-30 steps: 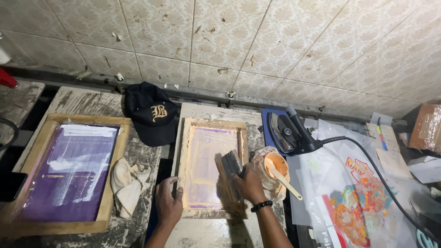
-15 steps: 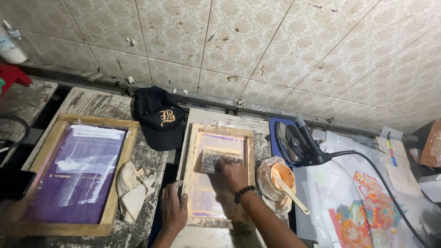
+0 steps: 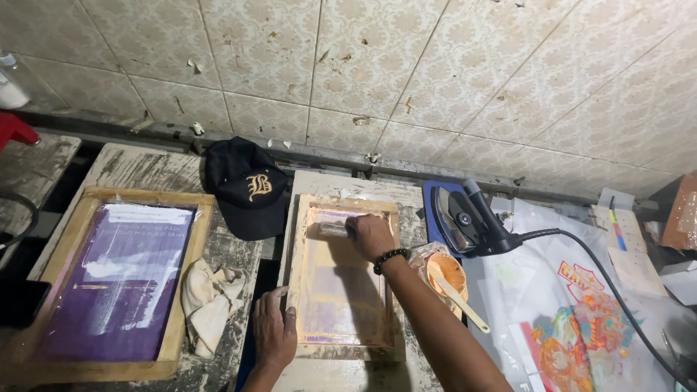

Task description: The person uses a squeegee to spread orange ink across a screen printing frame placed over a white t-shirt. The person repeatedly pulls the squeegee across the screen to evenly distribute the ink. A black cap and an iron are visible on the table nearby.

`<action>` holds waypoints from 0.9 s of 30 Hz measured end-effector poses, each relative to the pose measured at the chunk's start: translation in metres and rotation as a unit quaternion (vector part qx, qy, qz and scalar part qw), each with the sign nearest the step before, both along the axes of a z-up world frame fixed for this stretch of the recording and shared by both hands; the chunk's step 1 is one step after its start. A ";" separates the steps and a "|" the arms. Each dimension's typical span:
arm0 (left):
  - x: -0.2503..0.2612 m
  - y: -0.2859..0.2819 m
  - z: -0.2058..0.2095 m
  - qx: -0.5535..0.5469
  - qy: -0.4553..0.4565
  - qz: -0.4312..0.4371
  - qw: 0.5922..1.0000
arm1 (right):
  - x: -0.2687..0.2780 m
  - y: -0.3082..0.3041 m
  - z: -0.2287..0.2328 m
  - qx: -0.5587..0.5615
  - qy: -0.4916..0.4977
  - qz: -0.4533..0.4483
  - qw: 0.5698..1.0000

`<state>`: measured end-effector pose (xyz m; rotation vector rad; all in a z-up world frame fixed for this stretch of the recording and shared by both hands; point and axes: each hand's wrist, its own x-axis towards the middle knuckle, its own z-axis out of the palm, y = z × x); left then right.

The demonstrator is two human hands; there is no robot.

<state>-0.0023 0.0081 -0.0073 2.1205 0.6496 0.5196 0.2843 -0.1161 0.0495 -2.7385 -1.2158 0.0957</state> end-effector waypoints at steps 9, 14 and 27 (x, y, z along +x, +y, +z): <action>0.003 0.002 0.006 -0.025 0.053 0.001 0.998 | -0.118 -0.053 0.045 0.022 0.085 0.100 0.991; 0.006 0.002 -0.005 -0.012 0.042 0.021 0.999 | -0.071 -0.030 0.055 0.027 0.063 -0.039 0.997; 0.008 0.004 -0.023 0.008 0.036 0.024 0.999 | -0.083 -0.043 0.051 0.016 0.029 0.010 0.999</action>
